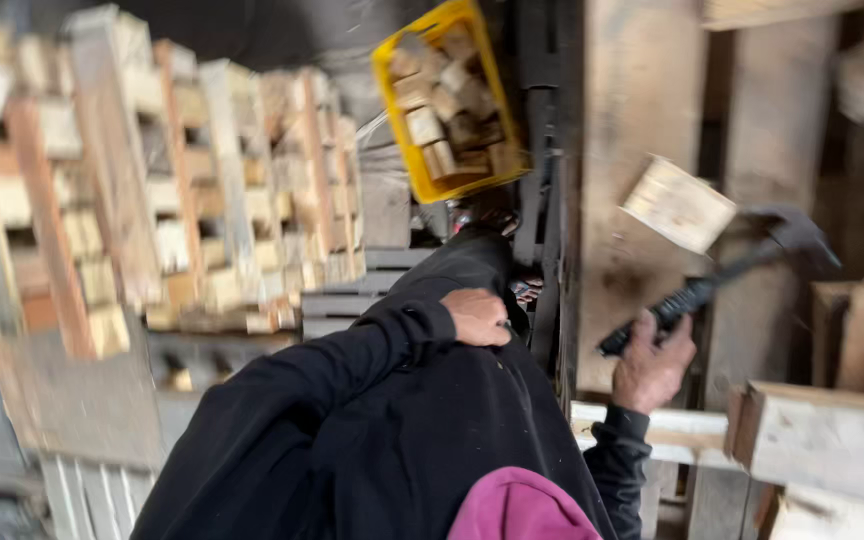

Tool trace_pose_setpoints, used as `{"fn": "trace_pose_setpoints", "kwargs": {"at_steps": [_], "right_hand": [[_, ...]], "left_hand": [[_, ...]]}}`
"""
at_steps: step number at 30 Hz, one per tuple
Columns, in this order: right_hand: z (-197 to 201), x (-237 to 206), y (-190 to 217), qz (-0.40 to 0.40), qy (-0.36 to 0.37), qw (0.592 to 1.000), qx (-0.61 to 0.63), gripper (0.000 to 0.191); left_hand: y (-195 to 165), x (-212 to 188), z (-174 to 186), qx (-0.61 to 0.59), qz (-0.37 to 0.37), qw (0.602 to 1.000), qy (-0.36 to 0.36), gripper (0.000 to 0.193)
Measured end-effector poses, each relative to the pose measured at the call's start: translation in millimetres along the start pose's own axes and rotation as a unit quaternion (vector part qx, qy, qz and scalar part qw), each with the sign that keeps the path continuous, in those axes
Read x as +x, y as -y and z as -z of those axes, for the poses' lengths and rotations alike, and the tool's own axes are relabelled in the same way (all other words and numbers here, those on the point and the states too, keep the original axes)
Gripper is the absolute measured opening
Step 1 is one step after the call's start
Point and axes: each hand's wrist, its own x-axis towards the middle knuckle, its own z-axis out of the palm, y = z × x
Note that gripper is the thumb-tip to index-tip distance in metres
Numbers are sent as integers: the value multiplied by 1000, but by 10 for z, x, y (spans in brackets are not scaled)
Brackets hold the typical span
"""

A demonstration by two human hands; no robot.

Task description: The person repeatedly picks up small wooden blocks from a yellow bin, places them on a wooden workbench, and uses a hammer to drive nails into them. After hammering, the blocks are placed into a wooden crate filled with nails.

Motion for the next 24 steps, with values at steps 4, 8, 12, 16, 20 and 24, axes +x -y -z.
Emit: {"fn": "trace_pose_setpoints", "kwargs": {"at_steps": [4,8,12,16,20,24], "right_hand": [[-159,11,-191,113,15,993,-14,71],[-203,72,-347,154,47,986,-32,83],[-250,99,-346,162,80,981,-64,89],[-267,203,-514,165,97,978,-87,89],[-254,235,-584,229,86,964,-108,83],[-297,149,-511,226,113,967,11,84]], "left_hand": [[214,-210,-203,18,57,982,-177,41],[390,-453,-294,-54,92,969,-223,55],[595,-763,-451,-128,110,947,-275,58],[803,-1068,-718,-175,158,936,-261,44],[1046,-1351,-990,-188,177,926,-275,42],[1310,-1491,-1286,-194,152,931,-270,39]]}}
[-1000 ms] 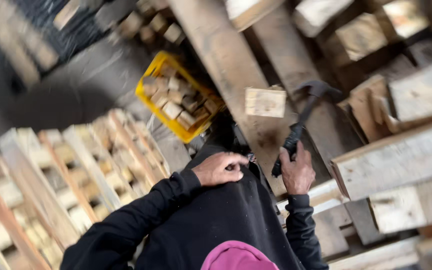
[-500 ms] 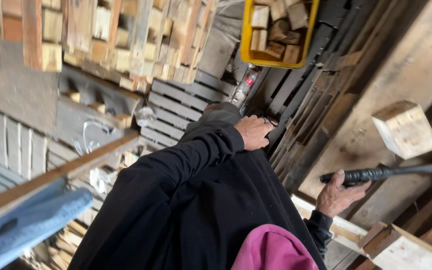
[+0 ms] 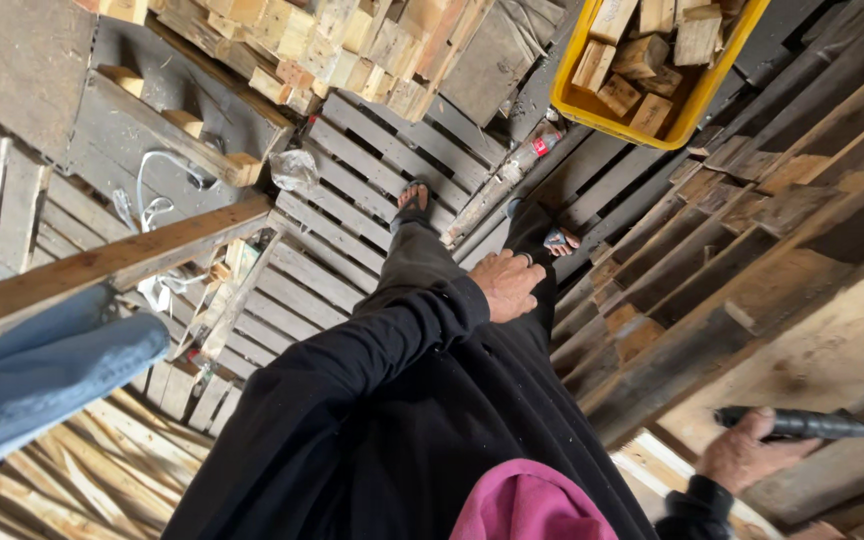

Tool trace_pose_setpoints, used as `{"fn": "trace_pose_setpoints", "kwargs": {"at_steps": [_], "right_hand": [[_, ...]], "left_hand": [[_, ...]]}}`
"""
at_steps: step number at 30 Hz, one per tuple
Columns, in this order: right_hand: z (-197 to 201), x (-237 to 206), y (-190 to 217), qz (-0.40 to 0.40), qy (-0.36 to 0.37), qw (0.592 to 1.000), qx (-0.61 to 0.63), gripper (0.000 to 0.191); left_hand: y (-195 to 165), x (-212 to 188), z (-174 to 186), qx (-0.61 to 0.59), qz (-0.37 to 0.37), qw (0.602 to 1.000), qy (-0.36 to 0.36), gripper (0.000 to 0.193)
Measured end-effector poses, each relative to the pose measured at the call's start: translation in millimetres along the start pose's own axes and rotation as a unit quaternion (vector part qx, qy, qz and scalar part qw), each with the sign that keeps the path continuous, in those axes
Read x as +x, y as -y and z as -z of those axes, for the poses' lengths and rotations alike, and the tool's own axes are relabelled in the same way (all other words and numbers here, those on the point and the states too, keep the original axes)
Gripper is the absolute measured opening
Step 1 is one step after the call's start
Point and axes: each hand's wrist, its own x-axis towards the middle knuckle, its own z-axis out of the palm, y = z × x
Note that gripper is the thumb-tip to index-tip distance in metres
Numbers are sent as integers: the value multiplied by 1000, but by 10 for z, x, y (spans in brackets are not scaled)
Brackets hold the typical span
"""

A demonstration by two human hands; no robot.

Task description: The person repeatedly picks up small wooden blocks from a yellow bin, places them on a wooden workbench, and uses a hammer to drive nails into them. After hammering, the blocks are placed into a wooden crate filled with nails.

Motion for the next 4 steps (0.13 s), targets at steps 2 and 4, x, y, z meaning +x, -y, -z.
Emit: {"fn": "trace_pose_setpoints", "kwargs": {"at_steps": [2,4], "right_hand": [[-97,13,154,-41,-24,998,-38,84],[-68,-126,204,-49,-44,996,-55,81]], "left_hand": [[229,-51,-47,18,-25,1000,-4,40],[460,-200,-128,15,-58,998,-17,41]]}}
